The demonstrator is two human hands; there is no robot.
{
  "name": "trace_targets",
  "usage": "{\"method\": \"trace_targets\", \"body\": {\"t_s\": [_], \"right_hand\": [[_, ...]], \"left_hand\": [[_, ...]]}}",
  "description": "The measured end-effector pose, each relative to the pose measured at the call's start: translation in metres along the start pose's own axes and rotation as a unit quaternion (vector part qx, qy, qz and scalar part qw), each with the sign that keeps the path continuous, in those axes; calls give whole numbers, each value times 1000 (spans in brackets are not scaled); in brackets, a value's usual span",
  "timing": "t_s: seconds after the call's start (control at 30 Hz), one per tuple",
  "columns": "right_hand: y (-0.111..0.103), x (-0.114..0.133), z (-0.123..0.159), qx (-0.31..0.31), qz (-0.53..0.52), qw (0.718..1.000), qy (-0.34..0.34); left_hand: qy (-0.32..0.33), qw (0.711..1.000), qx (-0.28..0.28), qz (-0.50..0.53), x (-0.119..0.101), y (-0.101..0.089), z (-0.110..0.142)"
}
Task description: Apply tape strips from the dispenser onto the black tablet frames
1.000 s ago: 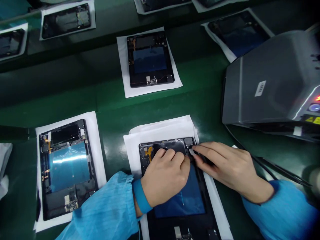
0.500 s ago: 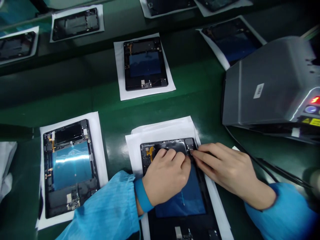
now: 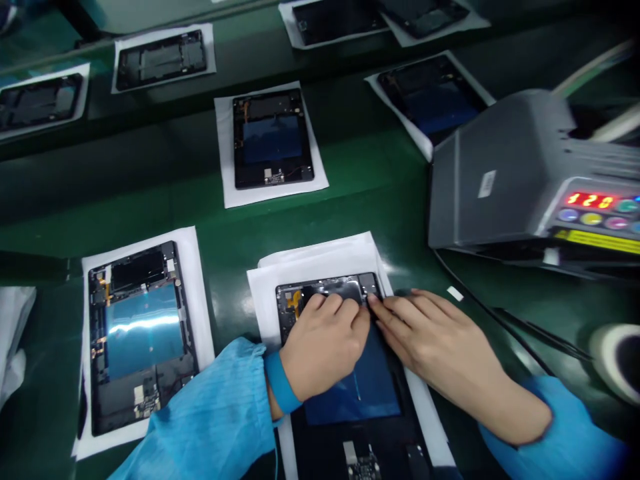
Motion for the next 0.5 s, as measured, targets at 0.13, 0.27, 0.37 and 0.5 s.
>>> {"method": "trace_targets", "body": {"t_s": [0.13, 0.27, 0.37, 0.5], "right_hand": [[-2, 4, 15, -1, -42, 999, 25], [-32, -30, 61, -170, 8, 983, 69], [-57, -72, 109, -273, 126, 940, 159], [-65, -123, 151, -283, 154, 922, 213]], "left_hand": [[4, 1000, 2, -16, 2, -5, -3], [19, 999, -22, -39, 6, -6, -7], [29, 998, -28, -47, 7, -5, -7], [17, 999, -14, -32, 8, -5, -4]]}}
Point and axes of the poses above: each hand's wrist, its own z-axis away from the middle knuckle, its own y-axis out of the palm, x = y × z, the point moved 3 cm from there along -z, towards the middle knuckle, and after that the axes turned 13 degrees about -z, right-handed, at the moved point
